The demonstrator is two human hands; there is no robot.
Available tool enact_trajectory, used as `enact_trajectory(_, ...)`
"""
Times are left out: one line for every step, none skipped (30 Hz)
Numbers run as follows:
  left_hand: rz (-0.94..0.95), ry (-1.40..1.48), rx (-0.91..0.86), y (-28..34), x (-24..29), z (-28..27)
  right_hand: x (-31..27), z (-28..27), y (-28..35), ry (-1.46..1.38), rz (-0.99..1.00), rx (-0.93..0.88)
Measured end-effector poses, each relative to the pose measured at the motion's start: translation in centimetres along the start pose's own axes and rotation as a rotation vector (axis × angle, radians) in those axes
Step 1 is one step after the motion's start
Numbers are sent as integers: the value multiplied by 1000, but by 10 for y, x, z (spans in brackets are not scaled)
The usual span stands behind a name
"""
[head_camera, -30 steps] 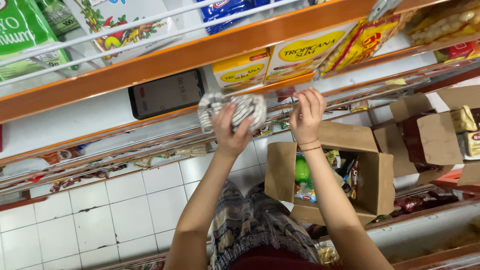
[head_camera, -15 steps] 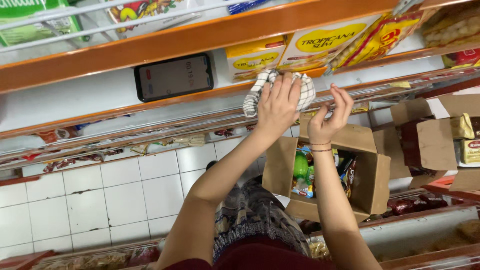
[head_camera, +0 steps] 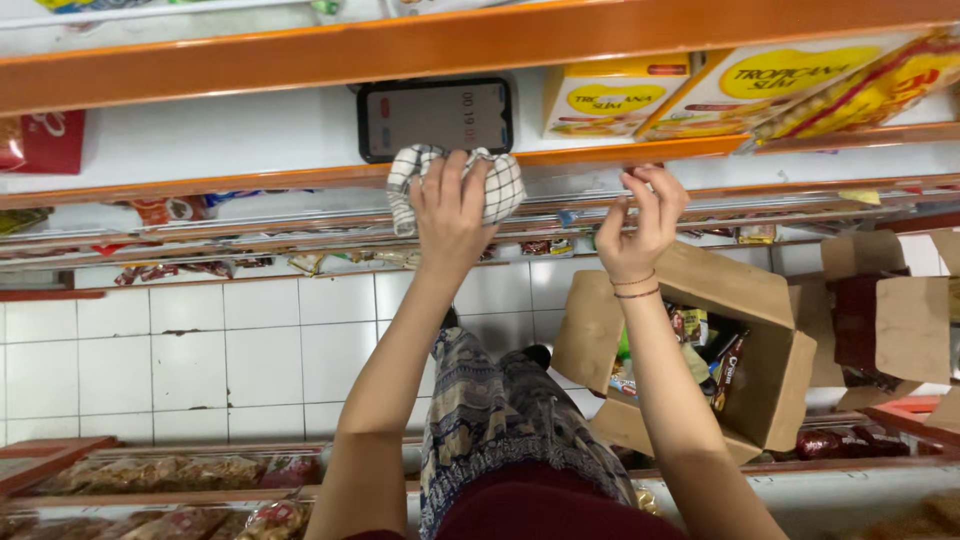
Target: The person takes milk cartons and snack bags from a cardboard box and places them on shelves, then sprays the shelves with a bottle and wipes them with a cloth.
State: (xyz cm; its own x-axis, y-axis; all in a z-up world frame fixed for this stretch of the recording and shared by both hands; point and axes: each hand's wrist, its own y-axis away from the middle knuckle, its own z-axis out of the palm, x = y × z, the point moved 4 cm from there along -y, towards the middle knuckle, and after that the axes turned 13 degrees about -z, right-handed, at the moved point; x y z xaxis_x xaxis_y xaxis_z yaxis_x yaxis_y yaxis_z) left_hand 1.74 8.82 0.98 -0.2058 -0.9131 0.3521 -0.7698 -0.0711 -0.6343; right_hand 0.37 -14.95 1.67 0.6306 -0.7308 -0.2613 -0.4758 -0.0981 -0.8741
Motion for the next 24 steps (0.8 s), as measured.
enact_trajectory(-5, -12, 16, 2, -14, -5, -8, 9, -2, 1, -30, -20)
enact_trajectory(-10, -24, 36, 4, -30, -9, -15, 17, -4, 1, -63, -38)
enact_trajectory(-14, -37, 57, 6, -45, -13, -22, 24, -6, -6, -80, -49)
enact_trajectory(-14, -41, 81, 8, -62, -17, -30, 32, -8, -14, -98, -61)
enact_trajectory(-15, -44, 105, 11, -79, -21, -37, 40, -10, -23, -116, -72)
enact_trajectory(-14, -49, 130, 14, -97, -26, -45, 48, -11, -35, -109, -72)
enact_trajectory(1, -60, 181, 17, -117, -32, -52, 55, -11, -47, -101, -73)
enact_trajectory(16, -71, 230, 20, -136, -36, -59, 61, -11, -57, -93, -76)
enact_trajectory(32, -81, 279, 23, -156, -41, -65, 67, -12, -67, -96, -80)
enact_trajectory(25, -102, 319, 23, -179, -44, -70, 72, -13, -74, -100, -84)
enact_trajectory(19, -124, 358, 23, -203, -47, -76, 77, -14, -81, -104, -87)
enact_trajectory(13, -144, 398, 26, -220, -47, -81, 81, -14, -86, -109, -87)
enact_trajectory(-48, -123, 394, 34, -232, -45, -85, 85, -15, -91, -114, -87)
enact_trajectory(-105, -101, 394, 40, -242, -42, -88, 90, -17, -93, -120, -82)
enact_trajectory(-162, -77, 395, 44, -251, -37, -92, 95, -20, -97, -120, -74)
enact_trajectory(-185, -35, 394, 47, -251, -29, -96, 99, -20, -102, -115, -70)
enact_trajectory(-207, 7, 394, 49, -243, -16, -101, 103, -21, -107, -110, -65)
enact_trajectory(-231, 49, 392, 50, -232, -3, -106, 108, -22, -106, -112, -65)
enact_trajectory(-171, 46, 439, 46, -216, 11, -110, 112, -23, -106, -115, -64)
enact_trajectory(-76, 58, 403, 43, -195, 24, -116, 118, -25, -110, -118, -60)
enact_trajectory(19, 117, 371, 43, -172, 32, -121, 124, -28, -122, -123, -60)
enact_trajectory(75, 78, 288, 42, -149, 42, -126, 129, -31, -133, -129, -59)
enact_trajectory(130, 38, 204, 39, -139, 46, -131, 136, -34, -145, -135, -58)
enact_trajectory(171, 15, 225, 38, -141, 40, -137, 142, -36, -149, -135, -53)
